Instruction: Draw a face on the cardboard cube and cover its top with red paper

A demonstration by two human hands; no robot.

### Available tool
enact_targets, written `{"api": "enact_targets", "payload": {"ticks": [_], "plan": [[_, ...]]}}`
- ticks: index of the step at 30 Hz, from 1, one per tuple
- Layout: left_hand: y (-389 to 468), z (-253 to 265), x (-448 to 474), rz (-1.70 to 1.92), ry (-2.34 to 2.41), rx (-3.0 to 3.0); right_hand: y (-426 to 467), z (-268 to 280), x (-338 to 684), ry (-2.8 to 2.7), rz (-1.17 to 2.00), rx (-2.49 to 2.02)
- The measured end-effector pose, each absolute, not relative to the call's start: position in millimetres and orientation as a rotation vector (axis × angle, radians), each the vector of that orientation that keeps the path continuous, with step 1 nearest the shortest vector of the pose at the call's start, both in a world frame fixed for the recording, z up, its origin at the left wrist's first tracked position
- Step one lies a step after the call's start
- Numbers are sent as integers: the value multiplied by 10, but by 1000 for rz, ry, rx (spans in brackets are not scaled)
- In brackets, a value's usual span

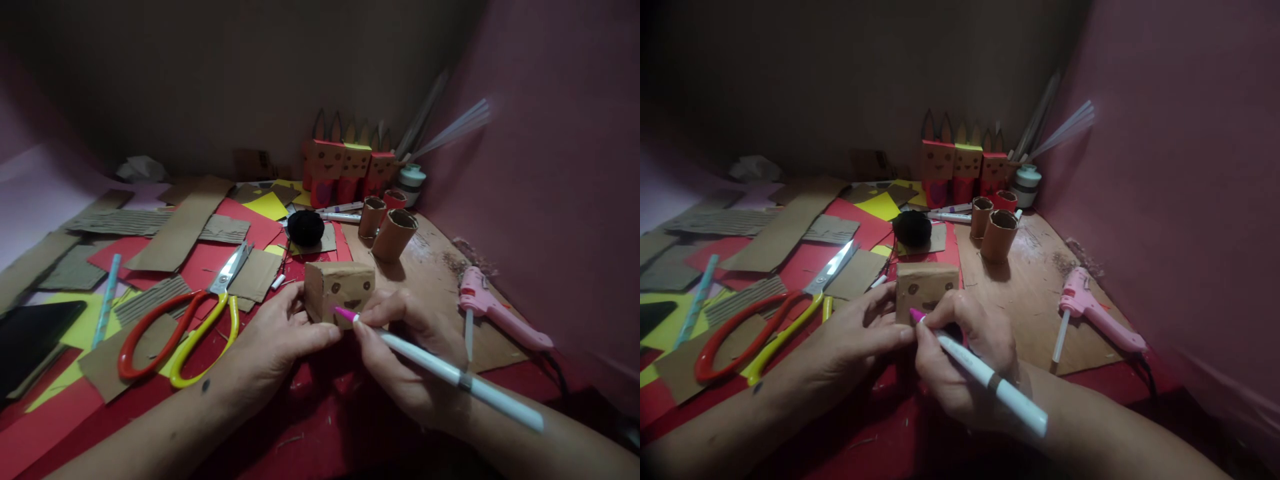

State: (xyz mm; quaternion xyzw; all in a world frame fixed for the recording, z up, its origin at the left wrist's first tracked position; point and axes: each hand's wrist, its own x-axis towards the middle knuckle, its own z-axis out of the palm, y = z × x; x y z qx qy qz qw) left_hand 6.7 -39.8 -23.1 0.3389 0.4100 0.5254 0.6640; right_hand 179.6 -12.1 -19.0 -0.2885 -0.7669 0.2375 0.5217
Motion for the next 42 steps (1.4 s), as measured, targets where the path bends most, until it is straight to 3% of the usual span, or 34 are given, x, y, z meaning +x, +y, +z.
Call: {"api": "enact_targets", "payload": {"ticks": [27,42], "plan": [[-392,-189,75,1175,914,729,-140,-159,1733,-1853,453,-772],[-405,-138,77,1239,913,626,-124,-106,1769,-1654,782,-647]]}}
